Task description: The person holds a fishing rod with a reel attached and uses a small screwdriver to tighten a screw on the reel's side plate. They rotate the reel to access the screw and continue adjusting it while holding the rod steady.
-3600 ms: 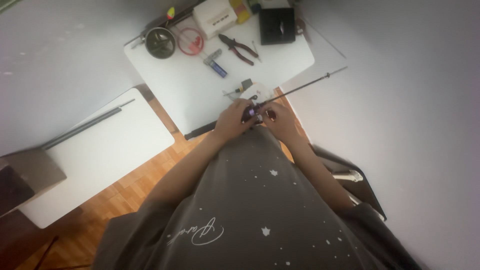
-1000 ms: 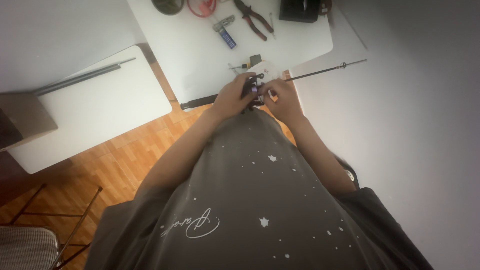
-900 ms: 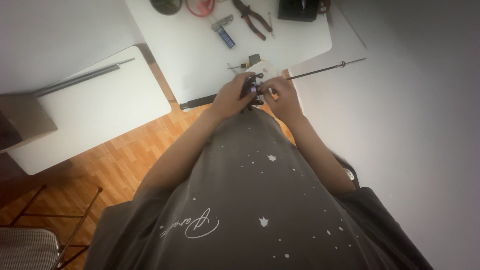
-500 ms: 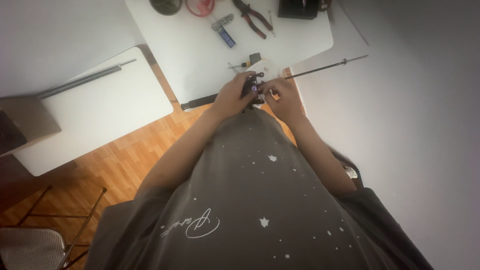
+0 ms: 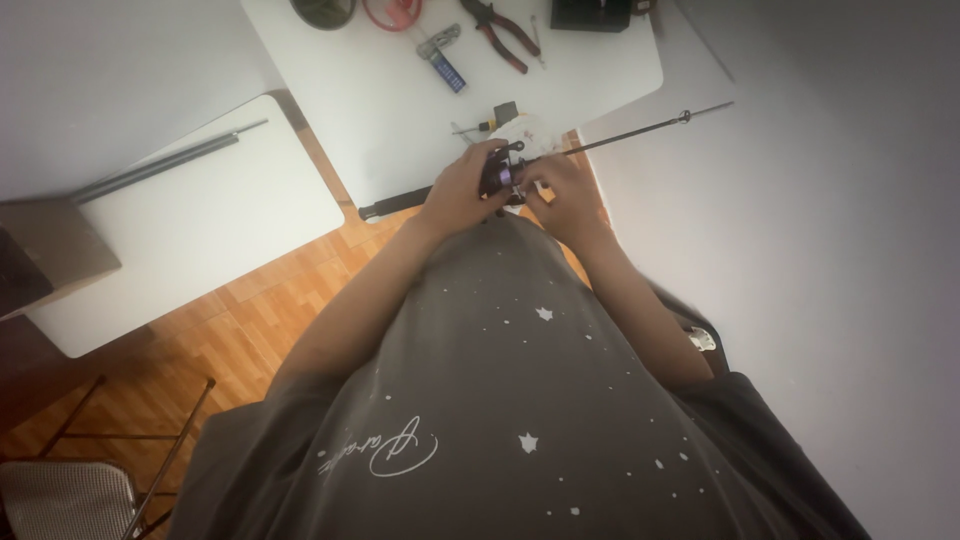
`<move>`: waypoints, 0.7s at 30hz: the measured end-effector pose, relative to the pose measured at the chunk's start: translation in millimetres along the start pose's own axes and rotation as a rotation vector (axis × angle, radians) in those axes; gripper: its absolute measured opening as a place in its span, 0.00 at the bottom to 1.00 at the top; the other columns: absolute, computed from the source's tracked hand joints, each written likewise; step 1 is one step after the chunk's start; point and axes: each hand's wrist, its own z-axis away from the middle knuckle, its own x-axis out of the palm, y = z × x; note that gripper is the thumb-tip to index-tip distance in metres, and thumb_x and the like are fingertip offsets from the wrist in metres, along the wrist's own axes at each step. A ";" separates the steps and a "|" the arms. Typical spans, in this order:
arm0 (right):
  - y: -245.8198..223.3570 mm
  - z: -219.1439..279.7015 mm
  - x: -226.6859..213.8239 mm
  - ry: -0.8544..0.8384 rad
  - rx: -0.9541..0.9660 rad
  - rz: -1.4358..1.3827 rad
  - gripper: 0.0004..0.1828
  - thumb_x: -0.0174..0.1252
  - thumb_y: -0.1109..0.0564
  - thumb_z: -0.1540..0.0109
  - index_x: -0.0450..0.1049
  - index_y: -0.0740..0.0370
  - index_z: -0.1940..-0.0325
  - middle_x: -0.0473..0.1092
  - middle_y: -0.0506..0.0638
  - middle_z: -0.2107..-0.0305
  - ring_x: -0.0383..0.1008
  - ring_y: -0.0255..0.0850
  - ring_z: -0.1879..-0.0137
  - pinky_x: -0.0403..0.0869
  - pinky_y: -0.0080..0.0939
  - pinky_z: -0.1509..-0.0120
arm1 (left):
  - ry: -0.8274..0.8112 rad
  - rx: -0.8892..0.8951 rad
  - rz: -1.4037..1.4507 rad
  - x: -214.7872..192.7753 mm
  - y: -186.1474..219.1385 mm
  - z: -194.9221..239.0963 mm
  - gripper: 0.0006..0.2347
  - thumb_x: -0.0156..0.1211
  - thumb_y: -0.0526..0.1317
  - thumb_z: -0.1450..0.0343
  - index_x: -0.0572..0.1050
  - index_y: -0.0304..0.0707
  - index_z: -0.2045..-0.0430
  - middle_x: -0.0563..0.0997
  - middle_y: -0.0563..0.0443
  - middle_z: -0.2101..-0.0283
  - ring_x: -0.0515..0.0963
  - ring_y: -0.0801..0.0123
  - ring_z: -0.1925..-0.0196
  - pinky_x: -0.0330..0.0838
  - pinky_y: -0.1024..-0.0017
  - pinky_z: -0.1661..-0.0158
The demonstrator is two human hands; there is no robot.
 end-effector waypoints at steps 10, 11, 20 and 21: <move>-2.8 -0.3 1.1 0.025 -0.055 -0.041 0.06 0.61 0.68 0.42 0.73 0.63 0.64 0.77 0.51 0.63 0.77 0.48 0.56 0.74 0.44 0.51 | 0.036 0.086 -0.079 6.3 -10.0 -0.1 0.30 0.72 0.42 0.35 0.63 0.38 0.39 0.74 0.36 0.43 0.82 0.47 0.50 0.77 0.59 0.52; -2.9 -0.3 2.0 0.057 -0.046 -0.022 0.06 0.60 0.69 0.42 0.73 0.63 0.64 0.77 0.52 0.61 0.77 0.48 0.54 0.74 0.44 0.50 | 0.058 0.127 -0.084 6.6 -11.0 0.1 0.30 0.72 0.42 0.34 0.63 0.38 0.39 0.75 0.36 0.43 0.80 0.44 0.48 0.76 0.57 0.51; 0.0 0.2 6.0 0.061 -0.073 -0.003 0.07 0.61 0.71 0.42 0.72 0.64 0.65 0.78 0.53 0.60 0.77 0.48 0.54 0.75 0.45 0.50 | 0.059 0.110 -0.076 10.3 -22.4 -1.5 0.25 0.65 0.42 0.28 0.64 0.40 0.37 0.74 0.37 0.41 0.79 0.43 0.43 0.74 0.56 0.47; -1.3 1.5 6.6 0.095 -0.031 -0.023 0.07 0.59 0.71 0.41 0.72 0.64 0.64 0.78 0.53 0.59 0.77 0.49 0.53 0.74 0.44 0.51 | 0.038 0.074 -0.065 8.5 -17.9 -1.1 0.26 0.66 0.43 0.31 0.64 0.40 0.38 0.74 0.37 0.41 0.80 0.44 0.45 0.75 0.56 0.48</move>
